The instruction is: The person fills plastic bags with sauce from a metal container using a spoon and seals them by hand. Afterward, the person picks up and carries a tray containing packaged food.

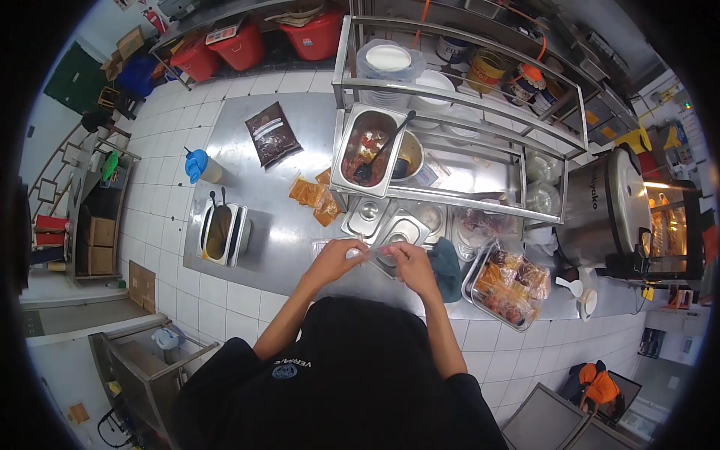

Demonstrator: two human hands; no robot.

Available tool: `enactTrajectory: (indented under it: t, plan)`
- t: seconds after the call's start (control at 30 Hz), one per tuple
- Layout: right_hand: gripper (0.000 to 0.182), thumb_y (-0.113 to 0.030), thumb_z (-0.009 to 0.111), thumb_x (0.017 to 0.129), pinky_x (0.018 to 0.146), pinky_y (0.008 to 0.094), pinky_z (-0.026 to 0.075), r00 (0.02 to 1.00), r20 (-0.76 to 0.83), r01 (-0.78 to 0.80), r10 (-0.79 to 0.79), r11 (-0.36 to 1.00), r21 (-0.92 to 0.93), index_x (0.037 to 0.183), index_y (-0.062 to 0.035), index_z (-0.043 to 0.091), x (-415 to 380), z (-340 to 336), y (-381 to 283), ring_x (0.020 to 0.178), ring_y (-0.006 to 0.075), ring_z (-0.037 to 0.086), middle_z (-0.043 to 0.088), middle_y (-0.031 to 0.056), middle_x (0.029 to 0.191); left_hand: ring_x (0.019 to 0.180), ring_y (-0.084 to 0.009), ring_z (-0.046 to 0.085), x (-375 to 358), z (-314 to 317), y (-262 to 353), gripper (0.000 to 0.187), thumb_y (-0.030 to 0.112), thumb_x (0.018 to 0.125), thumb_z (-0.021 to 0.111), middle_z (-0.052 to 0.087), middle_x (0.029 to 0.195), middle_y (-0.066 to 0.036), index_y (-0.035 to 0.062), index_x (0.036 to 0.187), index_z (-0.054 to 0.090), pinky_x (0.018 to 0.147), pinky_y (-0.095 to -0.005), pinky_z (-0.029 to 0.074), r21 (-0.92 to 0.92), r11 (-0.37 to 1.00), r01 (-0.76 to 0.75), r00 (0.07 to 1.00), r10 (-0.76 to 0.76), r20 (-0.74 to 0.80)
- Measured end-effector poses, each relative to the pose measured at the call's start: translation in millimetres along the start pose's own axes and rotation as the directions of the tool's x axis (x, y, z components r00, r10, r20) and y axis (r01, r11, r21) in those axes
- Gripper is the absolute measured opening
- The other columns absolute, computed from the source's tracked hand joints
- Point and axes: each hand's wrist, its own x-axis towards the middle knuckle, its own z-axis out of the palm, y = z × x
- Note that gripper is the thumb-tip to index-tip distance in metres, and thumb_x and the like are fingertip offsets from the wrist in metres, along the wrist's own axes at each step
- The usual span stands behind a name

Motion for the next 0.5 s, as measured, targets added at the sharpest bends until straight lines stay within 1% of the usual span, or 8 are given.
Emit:
enactTrajectory:
  t: [0.07, 0.1, 0.17, 0.2, 0.27, 0.4, 0.47, 0.5]
  plan:
    - [0.028, -0.022, 0.052, 0.103, 0.041, 0.0252, 0.039, 0.978, 0.205, 0.022, -0.05, 0.99, 0.136, 0.112, -0.0034, 0.07, -3.2, 2.3, -5.6, 0.041, 0.0083, 0.047, 0.071, 0.0054, 0.081, 0.108, -0.025, 0.066, -5.9, -10.0, 6.3, 0.048, 0.022, 0.085, 0.077, 0.067, 0.122, -0.013, 0.0044, 0.127, 0.061, 0.089, -0.0364, 0.051, -0.074, 0.988, -0.133, 0.985, 0.14, 0.104]
    - [0.028, -0.022, 0.052, 0.103, 0.041, 0.0252, 0.039, 0.977, 0.206, 0.022, -0.05, 0.99, 0.136, 0.112, -0.0034, 0.07, -4.9, 4.0, -11.7, 0.041, 0.0083, 0.047, 0.071, 0.0054, 0.081, 0.108, -0.025, 0.066, -4.0, -10.2, -1.5, 0.048, 0.022, 0.085, 0.077, 0.067, 0.122, -0.013, 0.0044, 0.127, 0.061, 0.089, -0.0364, 0.051, -0.074, 0.989, -0.132, 0.985, 0.139, 0.104]
    - [0.036, -0.03, 0.048, 0.105, 0.04, 0.027, 0.042, 0.916, 0.399, -0.031, 0.029, 1.0, -0.001, 0.118, -0.0015, 0.065, -9.1, 8.3, -25.0, 0.041, 0.0098, 0.049, 0.07, 0.0058, 0.079, 0.117, -0.0231, 0.061, 6.6, -10.4, -13.7, 0.069, 0.017, 0.079, 0.083, 0.059, 0.134, -0.012, 0.0042, 0.139, 0.051, 0.094, -0.0368, 0.05, -0.413, 0.903, -0.119, 0.949, 0.226, 0.221]
    - [0.036, -0.03, 0.048, 0.105, 0.04, 0.027, 0.042, 0.917, 0.398, -0.034, 0.032, 0.999, -0.001, 0.118, -0.0015, 0.065, -8.0, 12.2, -25.9, 0.041, 0.0098, 0.049, 0.07, 0.0058, 0.079, 0.117, -0.0231, 0.061, 11.2, -12.5, -14.0, 0.069, 0.017, 0.079, 0.083, 0.059, 0.134, -0.012, 0.0042, 0.139, 0.051, 0.094, -0.0368, 0.05, -0.415, 0.902, -0.117, 0.948, 0.226, 0.223]
    - [0.046, -0.041, 0.044, 0.105, 0.04, 0.0275, 0.044, 0.808, 0.581, -0.001, 0.097, 0.987, -0.164, 0.122, -0.0017, 0.062, -3.3, 21.0, -29.3, 0.04, 0.012, 0.051, 0.07, 0.0074, 0.083, 0.112, -0.0216, 0.062, 18.5, -17.5, -12.6, 0.07, 0.012, 0.077, 0.085, 0.063, 0.126, -0.012, 0.0004, 0.137, 0.051, 0.093, -0.0351, 0.051, -0.554, 0.781, 0.288, 0.737, 0.189, 0.649]
    - [0.051, -0.046, 0.046, 0.103, 0.043, 0.0281, 0.048, 0.794, 0.583, -0.073, 0.172, 0.979, -0.189, 0.117, -0.001, 0.064, -1.8, 22.8, -71.7, 0.05, 0.0127, 0.061, 0.071, 0.0086, 0.088, 0.101, -0.0171, 0.064, 21.1, -11.7, -27.0, 0.053, 0.013, 0.08, 0.082, 0.065, 0.112, -0.006, -0.0003, 0.125, 0.057, 0.09, -0.0309, 0.051, -0.476, 0.822, 0.312, 0.623, 0.201, 0.756]
    - [0.044, -0.041, 0.051, 0.101, 0.046, 0.0266, 0.048, 0.849, 0.529, 0.033, 0.01, 0.997, -0.072, 0.113, -0.0016, 0.066, 18.6, 6.1, -64.6, 0.056, 0.012, 0.064, 0.071, 0.007, 0.085, 0.093, -0.014, 0.064, 13.2, -14.8, -39.0, 0.04, 0.011, 0.085, 0.077, 0.064, 0.106, -0.005, 0.004, 0.12, 0.059, 0.089, -0.0345, 0.053, -0.559, 0.701, 0.442, 0.723, 0.09, 0.685]
    - [0.042, -0.039, 0.054, 0.1, 0.048, 0.0251, 0.048, 0.937, 0.341, 0.094, -0.07, 0.994, -0.054, 0.114, -0.002, 0.067, 28.9, -9.5, -69.7, 0.057, 0.0117, 0.064, 0.071, 0.0064, 0.085, 0.093, -0.014, 0.064, 9.4, -9.3, -45.9, 0.04, 0.011, 0.085, 0.077, 0.064, 0.106, -0.005, 0.004, 0.12, 0.059, 0.089, -0.0345, 0.053, -0.562, 0.698, 0.443, 0.725, 0.09, 0.682]
